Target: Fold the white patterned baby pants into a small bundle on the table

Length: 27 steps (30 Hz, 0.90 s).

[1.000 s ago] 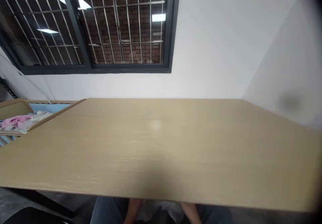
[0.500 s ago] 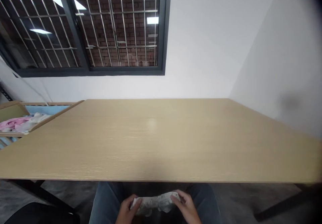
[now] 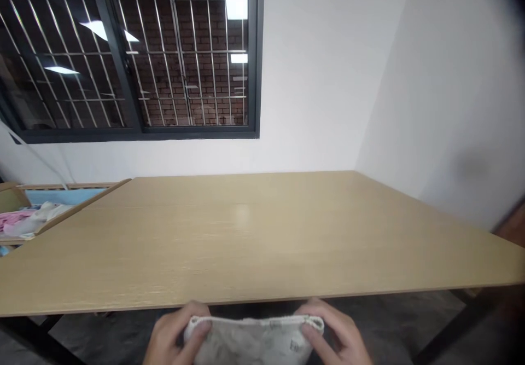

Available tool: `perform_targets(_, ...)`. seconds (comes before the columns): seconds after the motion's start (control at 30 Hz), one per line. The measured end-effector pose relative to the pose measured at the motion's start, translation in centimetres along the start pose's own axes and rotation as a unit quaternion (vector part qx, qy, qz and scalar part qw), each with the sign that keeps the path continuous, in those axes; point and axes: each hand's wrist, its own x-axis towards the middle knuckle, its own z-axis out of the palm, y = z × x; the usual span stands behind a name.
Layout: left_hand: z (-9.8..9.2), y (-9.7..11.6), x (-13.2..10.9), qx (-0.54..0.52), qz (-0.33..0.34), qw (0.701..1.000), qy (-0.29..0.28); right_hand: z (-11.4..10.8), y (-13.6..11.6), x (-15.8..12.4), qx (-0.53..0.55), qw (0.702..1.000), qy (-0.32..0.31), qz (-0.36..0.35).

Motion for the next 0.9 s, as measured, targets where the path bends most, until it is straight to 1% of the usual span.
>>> perform_targets(0.07,-2.3,2.2,2.8,0.021,0.050,0.997,0.049,-0.8,-2.4,2.6,0.002,0.998,0.048,-0.038)
perform_targets(0.13,-4.3,4.2,6.1,0.035,0.065,0.994,0.075,-1.5,-4.6,5.8,0.013,0.995,0.083,-0.058)
perform_targets(0.2,-5.9,6.0,10.0,0.037,0.073,0.993,0.081,-2.0,-6.5,9.6,0.045,0.993,0.088,-0.056)
perform_targets(0.23,-6.4,6.7,12.2,0.039,0.069,0.993,0.093,-2.2,-7.3,11.7,0.064,0.993,0.083,-0.048)
perform_targets(0.3,-7.1,7.3,16.8,0.016,0.064,0.992,0.109,-2.2,-8.3,16.2,0.100,0.993,0.063,-0.031)
perform_targets(0.33,-7.1,7.1,19.2,0.001,0.064,0.992,0.108,-2.1,-8.4,18.5,0.121,0.991,0.053,-0.022)
perform_targets(0.4,-6.8,5.6,24.0,-0.005,0.046,0.996,0.080,-1.7,-7.5,23.2,0.138,0.990,0.033,-0.002)
perform_targets(0.43,-6.3,4.3,26.3,0.002,0.027,0.997,0.066,-1.3,-6.5,25.5,0.133,0.991,0.028,0.015)
perform_targets(0.47,-5.7,2.6,28.5,0.022,-0.009,0.999,0.043,-0.8,-5.2,27.7,0.111,0.993,0.021,0.040)
perform_targets(0.5,-4.9,0.7,30.6,0.073,-0.050,0.996,0.014,-0.3,-3.4,29.8,0.070,0.995,0.007,0.072)
perform_targets(0.53,-4.0,-1.4,32.4,0.100,-0.078,0.992,-0.002,0.3,-1.5,31.8,0.050,0.994,-0.004,0.094)
perform_targets(0.6,-1.9,-5.5,35.0,0.145,-0.144,0.979,-0.002,1.4,3.0,34.7,-0.008,0.990,0.018,0.141)
perform_targets(0.63,-0.9,-7.4,35.8,0.163,-0.171,0.972,-0.014,1.9,5.2,35.7,-0.044,0.984,0.030,0.170)
perform_targets(0.67,0.2,-9.1,36.1,0.177,-0.186,0.966,-0.030,2.3,7.4,36.1,-0.076,0.977,0.029,0.195)
perform_targets(0.73,2.1,-11.8,35.7,0.188,-0.184,0.963,-0.060,2.9,11.1,35.8,-0.120,0.969,0.009,0.215)
perform_targets(0.8,3.5,-13.6,34.1,0.188,-0.162,0.965,-0.082,3.2,13.7,34.1,-0.142,0.968,-0.016,0.206)
perform_targets(0.9,5.0,-15.0,30.3,0.189,-0.112,0.969,-0.114,3.2,15.5,30.0,-0.154,0.972,-0.064,0.167)
